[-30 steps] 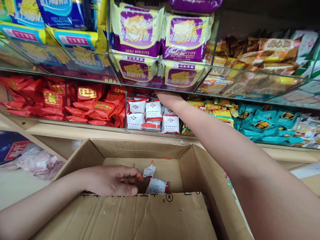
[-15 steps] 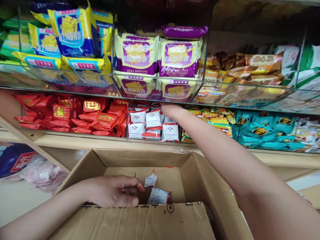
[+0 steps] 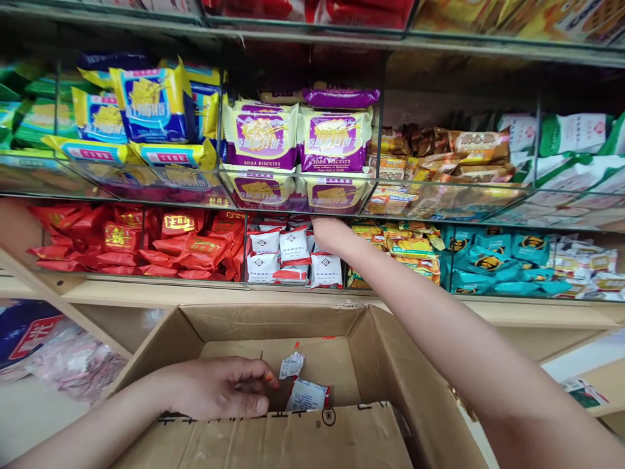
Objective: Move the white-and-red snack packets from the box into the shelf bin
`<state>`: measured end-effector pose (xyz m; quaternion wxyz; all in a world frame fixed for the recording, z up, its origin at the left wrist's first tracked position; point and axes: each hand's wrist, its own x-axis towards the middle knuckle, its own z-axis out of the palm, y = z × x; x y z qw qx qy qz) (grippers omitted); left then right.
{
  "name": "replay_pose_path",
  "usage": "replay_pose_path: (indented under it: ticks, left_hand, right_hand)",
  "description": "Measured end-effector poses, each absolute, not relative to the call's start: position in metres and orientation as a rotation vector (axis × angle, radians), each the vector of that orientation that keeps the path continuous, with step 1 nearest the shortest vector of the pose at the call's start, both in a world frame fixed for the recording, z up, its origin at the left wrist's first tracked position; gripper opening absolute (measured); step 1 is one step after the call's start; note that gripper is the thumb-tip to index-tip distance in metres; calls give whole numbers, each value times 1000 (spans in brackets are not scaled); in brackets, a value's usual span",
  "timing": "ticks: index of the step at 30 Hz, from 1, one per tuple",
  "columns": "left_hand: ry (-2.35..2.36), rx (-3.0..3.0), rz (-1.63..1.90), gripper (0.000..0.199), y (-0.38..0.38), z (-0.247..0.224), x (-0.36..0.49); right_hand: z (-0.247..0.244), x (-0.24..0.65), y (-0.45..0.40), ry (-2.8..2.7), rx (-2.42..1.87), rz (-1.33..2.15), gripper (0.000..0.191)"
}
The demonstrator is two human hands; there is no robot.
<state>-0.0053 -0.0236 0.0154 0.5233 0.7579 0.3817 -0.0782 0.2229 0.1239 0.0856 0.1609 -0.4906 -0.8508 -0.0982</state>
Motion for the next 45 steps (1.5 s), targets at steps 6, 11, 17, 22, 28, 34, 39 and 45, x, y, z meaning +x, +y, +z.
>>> replay_pose_path:
  ticks: [6,11,17,22,28,34,39,45]
  left_hand:
    - [950,1965,-266,44,-21,14,-8]
    - [936,1932,-448,44,-23,18,-4]
    - [818,1942,-464,44,-26,25,-5]
    - [756,1948,-404,42,-31,32,-3]
    - [768,1942,-537,34,-17,46,15]
    - [1055,1977,-354,51,7,20,10]
    - [816,1586,133,47,0,-8,11]
    - [910,1420,366,36,0,6,18]
  right_hand:
    - [65,239,53,-2368,-1228,-303,39]
    - [42,227,-8,-2585,-1106,90,28]
    - [-2,199,-24,-3080,-1220,650,33]
    - [-16,195,-27,-3158,-1321,890,43]
    - [-19,192,-25,-3120,-1449,1080,47]
    - [-10,204,-19,-2993,-1298,927,30]
    - [0,218,-13,-2392,-1243,998,32]
    - [-3,219,-9,-1949,-1171,1611,34]
